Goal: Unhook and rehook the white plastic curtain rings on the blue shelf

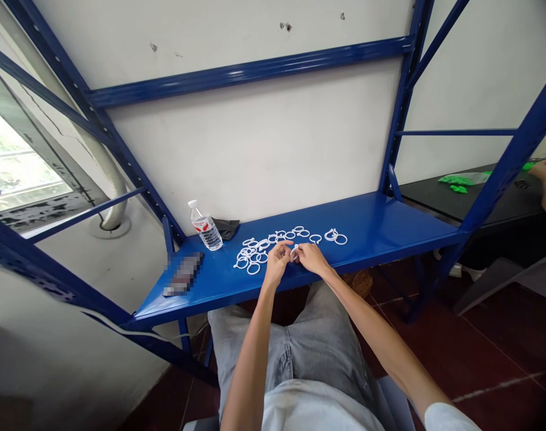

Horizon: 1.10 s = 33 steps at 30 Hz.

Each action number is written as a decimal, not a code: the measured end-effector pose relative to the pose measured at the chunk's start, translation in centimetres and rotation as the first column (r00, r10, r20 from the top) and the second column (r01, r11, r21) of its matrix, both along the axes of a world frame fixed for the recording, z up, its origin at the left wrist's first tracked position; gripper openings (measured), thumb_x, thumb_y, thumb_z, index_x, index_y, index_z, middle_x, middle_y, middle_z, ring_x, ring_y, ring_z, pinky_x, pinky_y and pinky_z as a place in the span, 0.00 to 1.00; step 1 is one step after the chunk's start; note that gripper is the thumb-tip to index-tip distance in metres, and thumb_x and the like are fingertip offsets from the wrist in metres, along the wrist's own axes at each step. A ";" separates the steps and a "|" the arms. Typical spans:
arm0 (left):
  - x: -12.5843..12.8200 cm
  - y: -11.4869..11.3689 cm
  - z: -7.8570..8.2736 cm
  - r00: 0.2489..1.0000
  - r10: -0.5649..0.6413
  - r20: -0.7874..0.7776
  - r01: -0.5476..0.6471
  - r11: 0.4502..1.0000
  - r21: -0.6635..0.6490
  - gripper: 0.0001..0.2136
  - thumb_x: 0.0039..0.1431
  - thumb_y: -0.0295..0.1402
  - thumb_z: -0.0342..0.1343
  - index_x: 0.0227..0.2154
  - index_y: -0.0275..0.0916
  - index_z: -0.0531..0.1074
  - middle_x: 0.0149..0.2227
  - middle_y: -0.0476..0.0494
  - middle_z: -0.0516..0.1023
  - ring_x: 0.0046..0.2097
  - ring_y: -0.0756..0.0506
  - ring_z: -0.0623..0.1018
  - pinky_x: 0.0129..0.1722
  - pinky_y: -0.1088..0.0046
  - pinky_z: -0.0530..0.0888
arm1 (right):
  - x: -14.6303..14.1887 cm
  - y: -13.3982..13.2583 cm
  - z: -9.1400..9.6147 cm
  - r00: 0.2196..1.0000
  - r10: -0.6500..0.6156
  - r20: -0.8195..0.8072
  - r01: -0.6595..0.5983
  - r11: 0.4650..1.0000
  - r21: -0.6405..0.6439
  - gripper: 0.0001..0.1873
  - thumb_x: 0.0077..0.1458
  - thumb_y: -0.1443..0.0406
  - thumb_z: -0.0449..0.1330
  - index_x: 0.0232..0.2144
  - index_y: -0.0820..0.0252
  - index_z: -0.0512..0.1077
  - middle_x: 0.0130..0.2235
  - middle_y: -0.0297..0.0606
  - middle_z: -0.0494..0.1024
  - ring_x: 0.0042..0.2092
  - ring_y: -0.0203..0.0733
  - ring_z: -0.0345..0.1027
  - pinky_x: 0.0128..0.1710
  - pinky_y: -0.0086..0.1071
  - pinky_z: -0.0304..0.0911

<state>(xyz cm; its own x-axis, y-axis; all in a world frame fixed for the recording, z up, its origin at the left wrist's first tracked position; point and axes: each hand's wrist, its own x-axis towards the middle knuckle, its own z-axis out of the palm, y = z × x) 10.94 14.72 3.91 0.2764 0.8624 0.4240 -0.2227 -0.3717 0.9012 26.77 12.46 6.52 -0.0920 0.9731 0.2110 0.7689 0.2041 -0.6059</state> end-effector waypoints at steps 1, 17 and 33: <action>0.0 0.1 -0.1 1.000 -0.004 0.000 0.004 1.000 -0.009 0.15 0.53 0.30 0.63 0.46 0.40 0.77 0.27 0.56 0.64 0.29 0.51 0.71 0.36 0.72 0.72 | -0.1 0.0 0.0 1.000 -0.003 0.004 0.003 1.000 -0.001 0.19 0.68 0.71 0.51 0.36 0.58 0.83 0.35 0.37 0.86 0.43 0.42 0.80 0.42 0.27 0.63; 0.1 0.0 0.3 0.991 -0.118 -0.065 0.109 0.986 -0.126 0.20 0.56 0.43 0.67 0.47 0.39 0.71 0.26 0.51 0.76 0.29 0.50 0.74 0.33 0.73 0.69 | 0.5 0.2 -1.4 0.998 0.056 -0.010 -0.054 0.985 0.164 0.18 0.65 0.72 0.50 0.32 0.59 0.79 0.34 0.40 0.85 0.39 0.44 0.79 0.40 0.29 0.61; 0.6 -1.4 0.1 0.703 0.582 -0.408 -0.501 0.813 0.298 0.11 0.63 0.30 0.54 0.46 0.42 0.77 0.52 0.37 0.80 0.56 0.37 0.78 0.57 0.56 0.73 | 5.2 0.9 0.4 0.939 -0.067 -0.338 0.056 0.997 -0.045 0.14 0.65 0.58 0.58 0.39 0.60 0.80 0.26 0.35 0.81 0.26 0.38 0.73 0.28 0.26 0.62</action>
<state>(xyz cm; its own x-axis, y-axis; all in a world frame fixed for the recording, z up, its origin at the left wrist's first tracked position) 11.56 13.34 4.01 -0.0234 0.8599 0.5099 0.4846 -0.4363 0.7581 31.94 13.39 6.93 0.0396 0.9817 0.1862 0.5268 0.1378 -0.8387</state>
